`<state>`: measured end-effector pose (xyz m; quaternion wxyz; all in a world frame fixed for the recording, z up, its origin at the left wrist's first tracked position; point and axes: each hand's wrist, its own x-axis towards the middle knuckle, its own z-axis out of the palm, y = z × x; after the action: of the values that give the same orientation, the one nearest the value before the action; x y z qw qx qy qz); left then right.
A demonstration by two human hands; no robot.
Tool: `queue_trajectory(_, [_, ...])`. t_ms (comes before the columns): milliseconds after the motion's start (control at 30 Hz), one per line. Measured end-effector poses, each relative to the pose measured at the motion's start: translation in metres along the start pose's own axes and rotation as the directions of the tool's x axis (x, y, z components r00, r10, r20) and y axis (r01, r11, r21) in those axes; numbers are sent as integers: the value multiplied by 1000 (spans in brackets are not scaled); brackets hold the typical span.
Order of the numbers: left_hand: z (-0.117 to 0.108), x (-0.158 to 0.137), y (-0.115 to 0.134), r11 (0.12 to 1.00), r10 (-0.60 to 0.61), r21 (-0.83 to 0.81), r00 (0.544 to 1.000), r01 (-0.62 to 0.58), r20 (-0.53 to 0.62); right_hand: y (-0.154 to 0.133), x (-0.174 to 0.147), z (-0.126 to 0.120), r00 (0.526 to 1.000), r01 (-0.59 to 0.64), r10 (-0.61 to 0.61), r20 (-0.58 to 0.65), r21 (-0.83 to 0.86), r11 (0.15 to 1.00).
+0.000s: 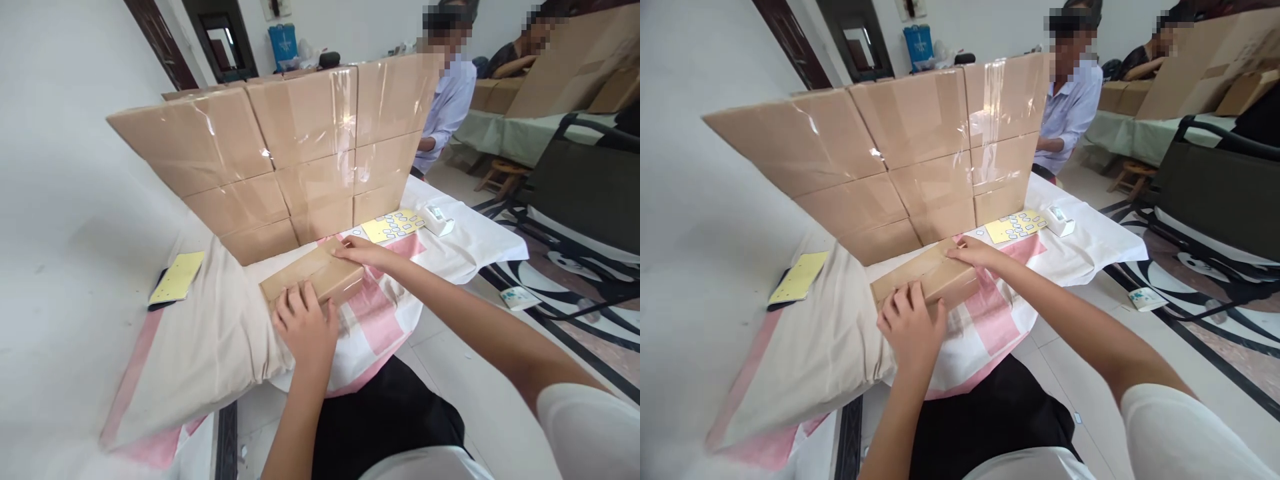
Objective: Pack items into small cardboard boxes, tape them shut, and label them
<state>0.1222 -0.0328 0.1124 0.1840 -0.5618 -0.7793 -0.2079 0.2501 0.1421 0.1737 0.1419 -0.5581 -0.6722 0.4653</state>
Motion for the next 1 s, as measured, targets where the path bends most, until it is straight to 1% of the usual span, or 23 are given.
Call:
queue_trajectory(100, [6,9,-12,999,43,-9,998,-43,-47,5,14,5,997,6,-19,78,172,985])
queue_trajectory(200, [13,22,-29,995,77,-61,995,-81,-61,21,23,4,980,54,-112,166,319,946])
queue_trajectory(267, [16,30,-39,990,99,-100,994,-103,-42,37,27,-2,962,107,-190,195,368,923])
queue_trajectory(333, [18,37,-45,987,110,-113,994,-112,-26,59,32,-11,957,137,-220,191,372,918])
queue_trajectory(367, [20,40,-46,988,105,-109,994,-107,-26,71,35,-17,970,139,-199,137,360,923])
queue_trajectory(400, [22,43,-47,990,93,-101,995,-96,-35,84,38,-22,988,130,-152,38,340,931])
queue_trajectory(433, [24,46,-46,992,77,-93,996,-81,-49,98,41,-29,991,115,-89,-95,321,940])
queue_trajectory(467, [26,48,-43,994,57,-86,996,-62,-68,112,45,-36,971,97,-23,-237,306,947])
queue_trajectory(500, [29,51,-39,996,36,-82,995,-44,-88,125,48,-44,923,83,38,-382,295,952])
queue_trajectory(533, [31,53,-33,996,15,-87,993,-25,-116,138,52,-52,854,82,82,-514,287,954])
queue_trajectory(600, [35,53,-14,992,-29,-126,973,-1,-231,159,60,-66,689,121,108,-716,260,958])
queue_trajectory(633, [38,52,0,988,-31,-151,953,-16,-301,168,63,-73,597,139,111,-794,239,961])
queue_trajectory(667, [42,51,17,983,-14,-177,929,-56,-370,175,67,-78,517,145,116,-848,220,964])
queue_trajectory(700, [48,50,36,974,34,-192,911,-123,-411,179,70,-82,471,139,123,-874,211,968])
queue_trajectory(733, [56,50,57,952,137,-200,907,-232,-399,182,73,-85,466,119,137,-874,215,969])
queue_trajectory(767, [66,52,79,912,251,-229,905,-340,-343,184,75,-87,483,92,157,-862,228,969])
queue_trajectory(800, [77,57,101,856,370,-280,894,-434,-255,184,76,-88,510,65,176,-842,241,968])
queue_trajectory(833, [91,65,123,795,474,-349,867,-496,-151,184,77,-89,535,44,188,-824,249,967])
queue_trajectory(867, [105,75,143,743,549,-423,834,-518,-57,184,77,-90,552,29,192,-811,249,968])
queue_trajectory(900, [119,87,160,703,600,-484,800,-522,8,184,77,-90,561,19,190,-806,242,970])
queue_trajectory(933, [133,98,173,691,603,-512,797,-510,20,184,78,-91,567,12,183,-803,230,973])
queue_trajectory(1000, [159,116,187,692,587,-549,808,-470,47,187,79,-92,587,-1,169,-791,209,978])
